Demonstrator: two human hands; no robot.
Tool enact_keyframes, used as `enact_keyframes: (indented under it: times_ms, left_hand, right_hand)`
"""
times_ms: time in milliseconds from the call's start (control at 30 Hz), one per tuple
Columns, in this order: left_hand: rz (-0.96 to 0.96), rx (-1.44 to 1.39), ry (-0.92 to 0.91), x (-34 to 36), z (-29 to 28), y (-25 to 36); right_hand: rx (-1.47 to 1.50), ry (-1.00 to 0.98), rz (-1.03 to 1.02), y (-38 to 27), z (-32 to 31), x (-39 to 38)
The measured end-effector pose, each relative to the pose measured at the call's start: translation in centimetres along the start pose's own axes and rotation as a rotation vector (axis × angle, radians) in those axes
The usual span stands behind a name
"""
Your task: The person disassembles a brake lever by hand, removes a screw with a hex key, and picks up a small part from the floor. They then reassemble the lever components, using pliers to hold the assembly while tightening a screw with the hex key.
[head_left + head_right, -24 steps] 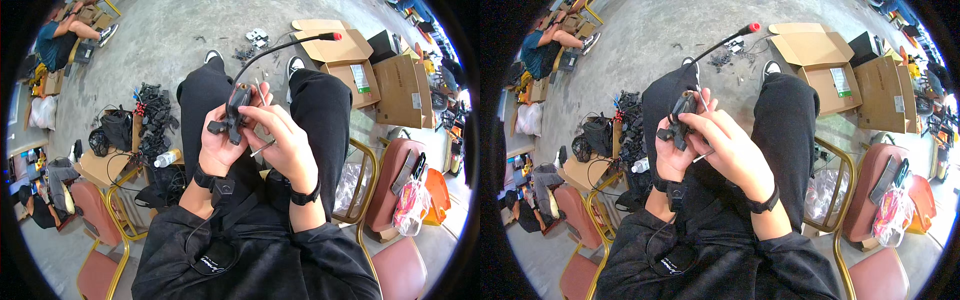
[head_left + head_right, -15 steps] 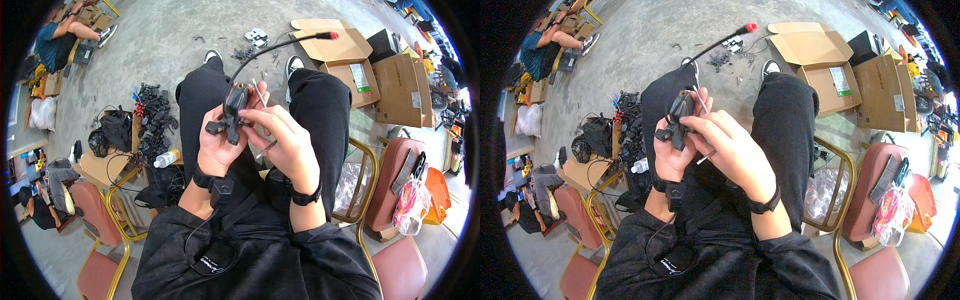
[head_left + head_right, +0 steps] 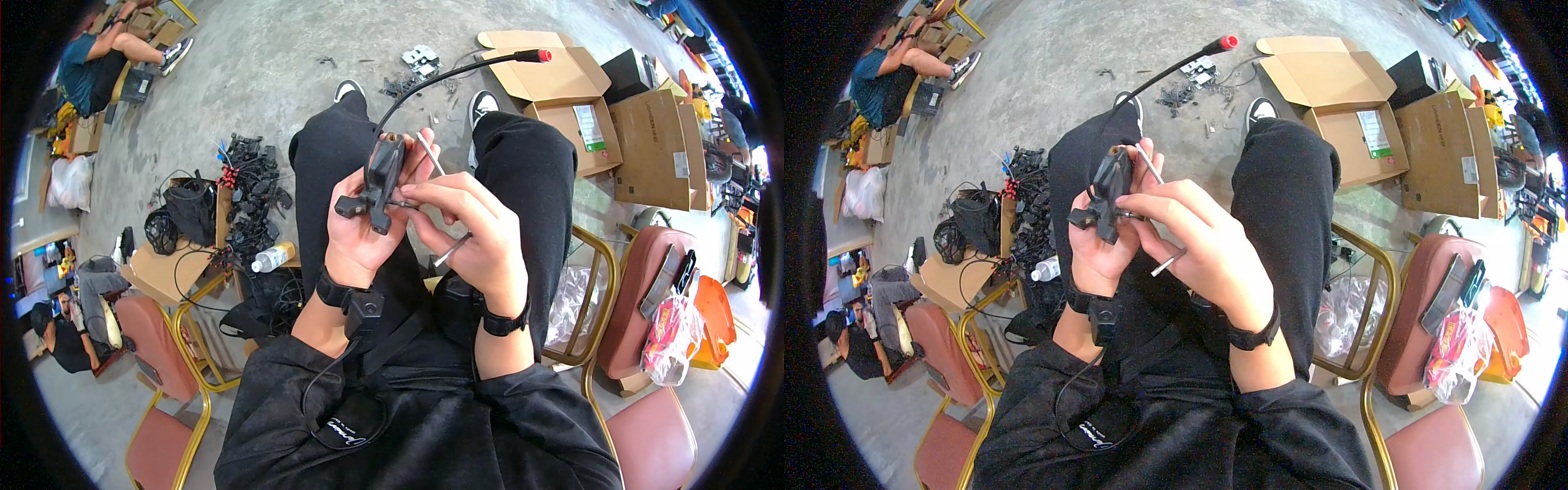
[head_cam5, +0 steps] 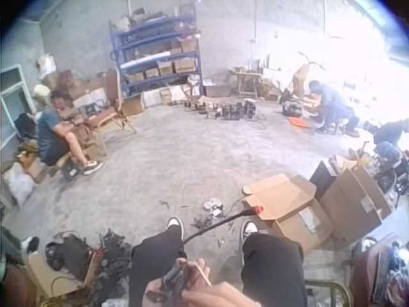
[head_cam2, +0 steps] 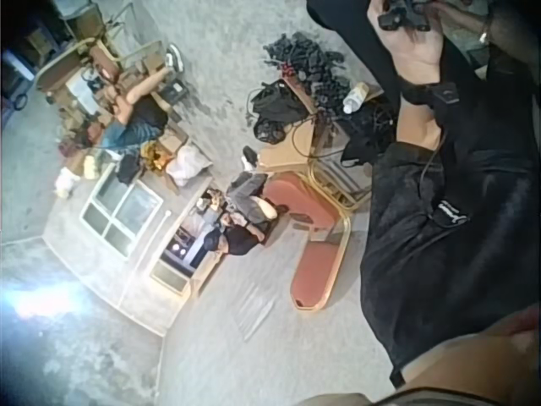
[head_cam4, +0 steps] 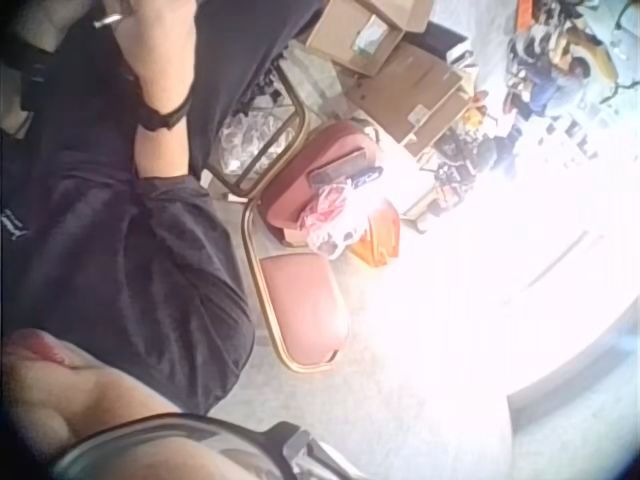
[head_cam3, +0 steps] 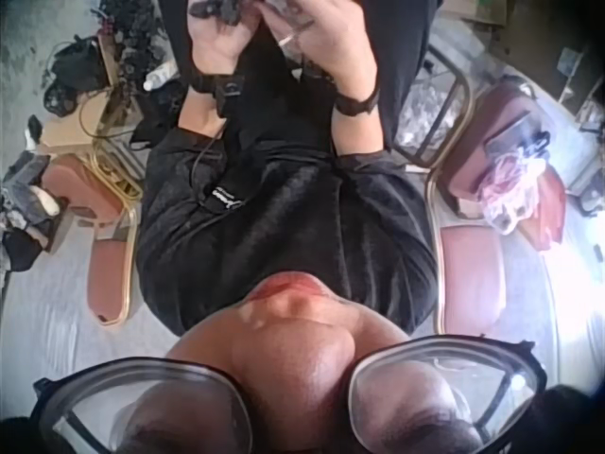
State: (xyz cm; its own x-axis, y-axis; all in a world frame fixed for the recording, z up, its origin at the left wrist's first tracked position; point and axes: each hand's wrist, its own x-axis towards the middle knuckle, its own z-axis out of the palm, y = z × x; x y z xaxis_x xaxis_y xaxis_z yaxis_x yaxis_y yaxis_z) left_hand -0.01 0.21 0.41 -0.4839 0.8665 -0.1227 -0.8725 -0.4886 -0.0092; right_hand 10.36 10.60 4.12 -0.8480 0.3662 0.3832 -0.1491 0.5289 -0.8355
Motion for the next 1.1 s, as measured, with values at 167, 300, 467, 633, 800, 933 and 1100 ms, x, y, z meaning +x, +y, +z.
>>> enact_keyframes:
  times_ms: [167, 300, 467, 633, 800, 933, 1100]
  left_hand:
    - [-0.005, -0.035, 0.053, 0.3, 0.3, 0.1]
    - [-0.018, 0.130, 0.105, 0.4, -0.2, 0.4]
    - [0.104, 0.626, 0.131, 0.4, 1.2, -0.2]
    - [0.209, 0.816, 0.135, 0.3, 1.4, -1.0]
    - [0.467, 1.136, 0.017, -0.2, 1.3, -1.9]
    - [0.569, 1.244, -0.127, -0.2, 0.7, -2.1]
    - [0.605, 1.388, -0.228, -0.2, 0.0, -2.0]
  right_hand:
    - [0.183, 0.204, 0.050, 0.2, -0.6, -0.1]
    - [0.190, 0.368, 0.048, 1.1, -0.6, -0.1]
    - [0.241, 0.373, 0.092, 0.9, -0.9, -0.1]
    - [0.395, 0.376, 0.164, 0.4, -1.0, -0.4]
    - [0.524, 0.359, 0.486, 0.5, -1.6, -0.1]
    - [0.635, 0.281, 0.574, 0.9, -2.1, -0.2]
    - [0.754, 0.217, 0.629, 1.2, -2.6, -0.2]
